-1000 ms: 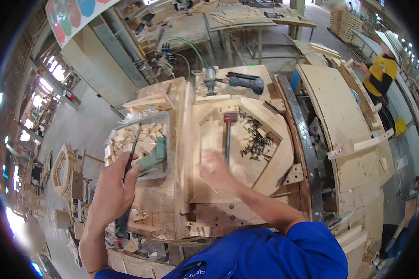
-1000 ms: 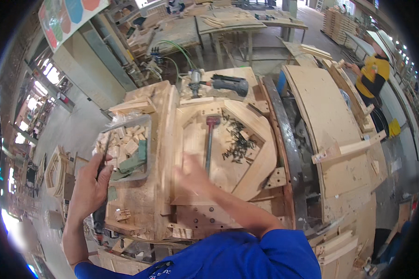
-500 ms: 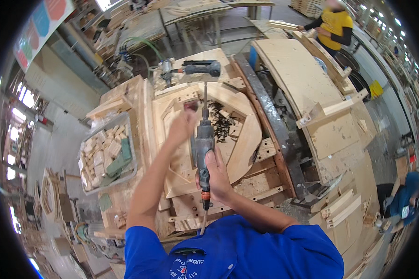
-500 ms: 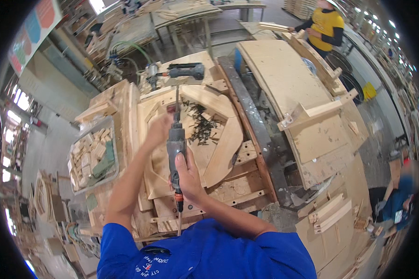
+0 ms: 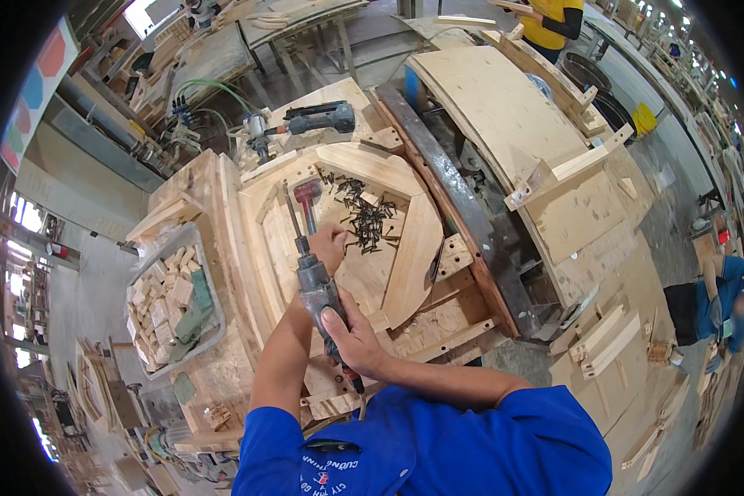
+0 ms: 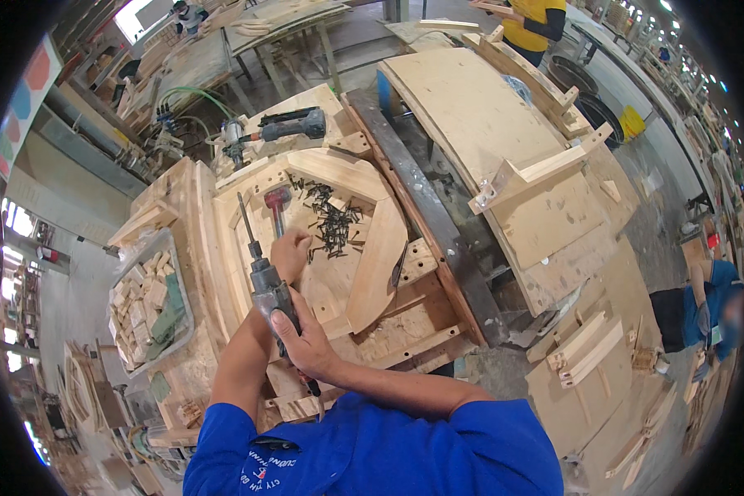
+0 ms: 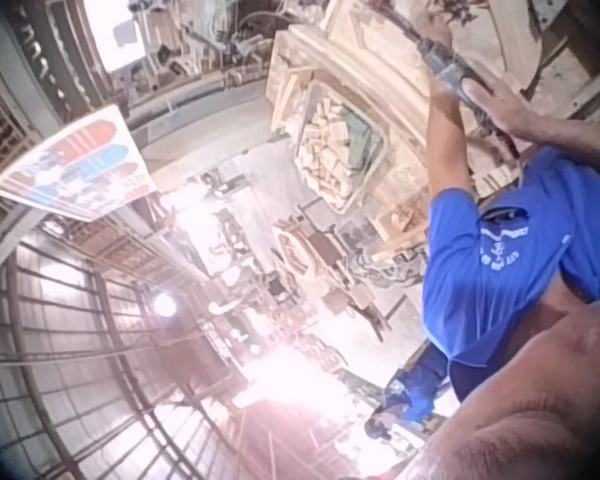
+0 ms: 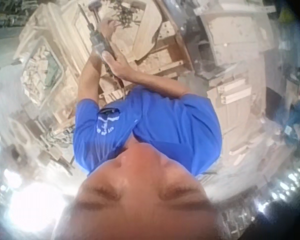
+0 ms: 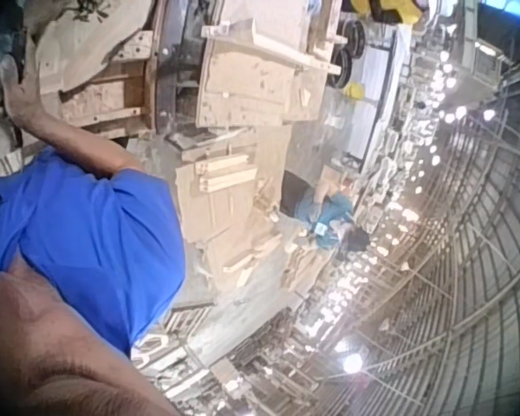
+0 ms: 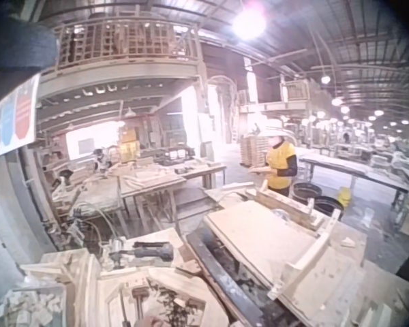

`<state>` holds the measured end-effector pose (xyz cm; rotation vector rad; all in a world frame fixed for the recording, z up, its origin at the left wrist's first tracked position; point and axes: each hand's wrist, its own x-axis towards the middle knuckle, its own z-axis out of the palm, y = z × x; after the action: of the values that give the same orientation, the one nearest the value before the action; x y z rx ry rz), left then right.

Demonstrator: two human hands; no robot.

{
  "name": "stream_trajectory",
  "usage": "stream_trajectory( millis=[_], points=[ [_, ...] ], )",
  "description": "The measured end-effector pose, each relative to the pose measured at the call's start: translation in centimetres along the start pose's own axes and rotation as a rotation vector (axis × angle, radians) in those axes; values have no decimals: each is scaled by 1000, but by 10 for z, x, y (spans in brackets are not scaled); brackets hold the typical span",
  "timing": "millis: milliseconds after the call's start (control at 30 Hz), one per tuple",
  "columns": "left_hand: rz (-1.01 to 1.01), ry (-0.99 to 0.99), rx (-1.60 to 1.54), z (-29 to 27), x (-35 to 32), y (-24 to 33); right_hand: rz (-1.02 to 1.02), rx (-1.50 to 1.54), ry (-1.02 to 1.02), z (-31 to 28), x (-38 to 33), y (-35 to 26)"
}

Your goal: The person assembles a wooden chair frame by joining curved and straight wooden pieces. They use a hammer to fit joints, a drill to drive screws, and a nail gun to fasten components together. The person repeatedly aligns parts, secures them, and moves the assembled frame aside.

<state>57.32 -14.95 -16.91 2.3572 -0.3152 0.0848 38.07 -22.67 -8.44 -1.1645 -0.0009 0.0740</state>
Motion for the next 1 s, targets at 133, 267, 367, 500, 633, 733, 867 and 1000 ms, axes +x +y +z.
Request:
stream_trajectory(
  millis=[133,267,367,500,633,733,867,1000],
  points=[
    [-435,124,-756,-53,13,-23,88,-35,-6,8,5,6],
    [-435,182,-975,-122,22,-15,203,-41,46,11,15,7],
    [-411,236,-1050,-153,13,-20,244,-60,48,17,20,10],
    [-339,266,-1098,-156,4,-22,298,-103,55,19,26,9],
    [-297,224,-983,-152,-2,-40,317,-132,24,24,29,14],
    [-391,285,-793,-146,7,-44,244,-179,0,28,35,24],
    [-385,251,-1026,-143,16,-49,383,-229,-15,33,39,22],
    [-439,265,-1045,-136,23,-57,386,-266,-9,36,44,30]
  ],
)
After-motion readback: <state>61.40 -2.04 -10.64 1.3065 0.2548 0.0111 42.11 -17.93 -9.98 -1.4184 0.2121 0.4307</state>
